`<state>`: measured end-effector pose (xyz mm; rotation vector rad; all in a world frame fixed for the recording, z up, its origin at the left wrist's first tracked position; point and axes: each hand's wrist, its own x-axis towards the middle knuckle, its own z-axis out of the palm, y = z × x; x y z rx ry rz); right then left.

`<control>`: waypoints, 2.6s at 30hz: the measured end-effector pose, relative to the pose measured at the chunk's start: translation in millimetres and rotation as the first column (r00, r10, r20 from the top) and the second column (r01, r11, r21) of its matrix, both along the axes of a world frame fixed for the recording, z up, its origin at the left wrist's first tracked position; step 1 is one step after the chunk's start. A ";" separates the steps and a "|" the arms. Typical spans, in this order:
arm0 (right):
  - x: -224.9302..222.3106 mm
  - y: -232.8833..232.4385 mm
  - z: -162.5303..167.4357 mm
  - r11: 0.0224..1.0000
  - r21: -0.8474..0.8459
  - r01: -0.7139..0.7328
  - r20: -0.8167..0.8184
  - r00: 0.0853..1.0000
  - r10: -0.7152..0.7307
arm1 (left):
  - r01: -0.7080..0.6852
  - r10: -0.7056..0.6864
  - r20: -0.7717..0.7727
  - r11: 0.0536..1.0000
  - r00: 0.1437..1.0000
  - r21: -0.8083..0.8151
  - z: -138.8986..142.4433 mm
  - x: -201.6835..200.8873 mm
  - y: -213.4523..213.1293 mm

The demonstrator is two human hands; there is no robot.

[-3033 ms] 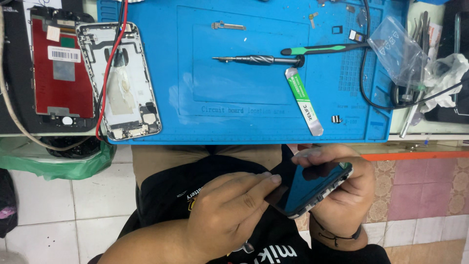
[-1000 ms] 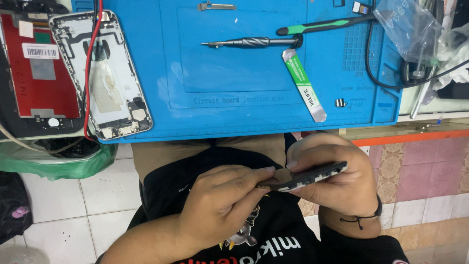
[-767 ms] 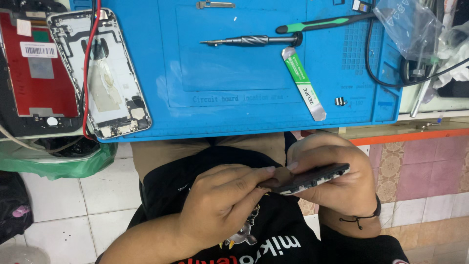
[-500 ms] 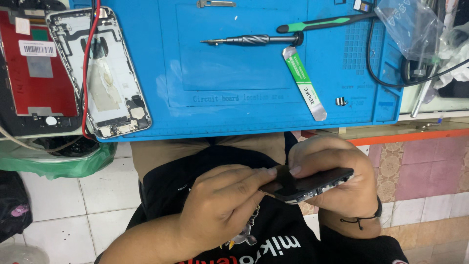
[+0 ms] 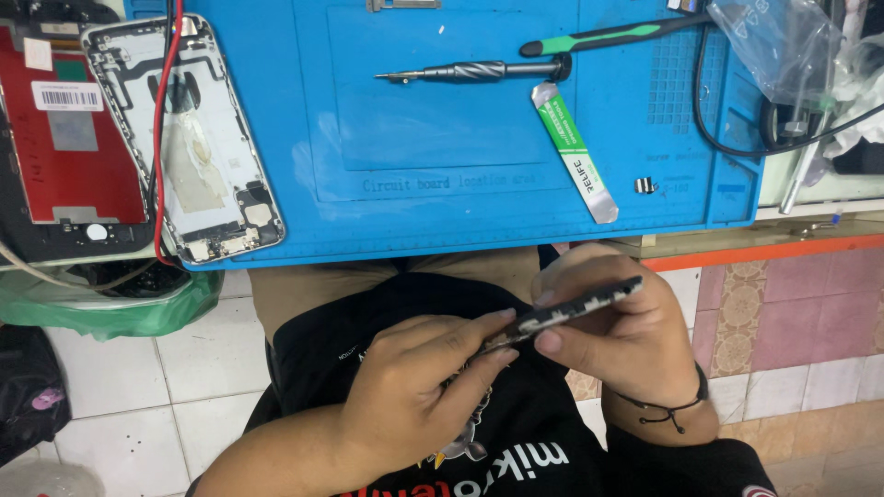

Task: The person holds a disassembled smartphone, then unwraps a new battery from plastic packaging and a white accessory pouch. They peel adhesive backing, apply tape from a tape dispenser to the battery, position the battery into the phone body, and use a screwdriver to fasten components on the work mat.

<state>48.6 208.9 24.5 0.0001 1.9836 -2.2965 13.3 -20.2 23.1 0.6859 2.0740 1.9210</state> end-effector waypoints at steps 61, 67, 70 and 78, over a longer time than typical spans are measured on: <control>9.1 -20.7 -14.6 0.975 -0.207 0.075 0.221 0.975 -0.028 | -0.300 0.295 -0.142 0.954 0.945 -0.009 -6.5 9.5 3.6; 7.7 -17.6 -16.8 0.956 -0.280 0.088 0.268 0.963 -0.011 | -0.300 0.293 -0.141 0.954 0.946 -0.027 -5.0 9.0 2.3; 8.3 -17.1 -20.1 0.956 -0.278 0.096 0.281 0.960 -0.015 | -0.292 0.285 -0.147 0.956 0.947 -0.025 -4.7 8.5 1.5; 10.8 -25.3 -26.4 0.882 -0.457 0.115 0.230 0.973 -0.008 | -0.286 0.281 -0.159 0.958 0.946 -0.004 -7.2 8.1 1.9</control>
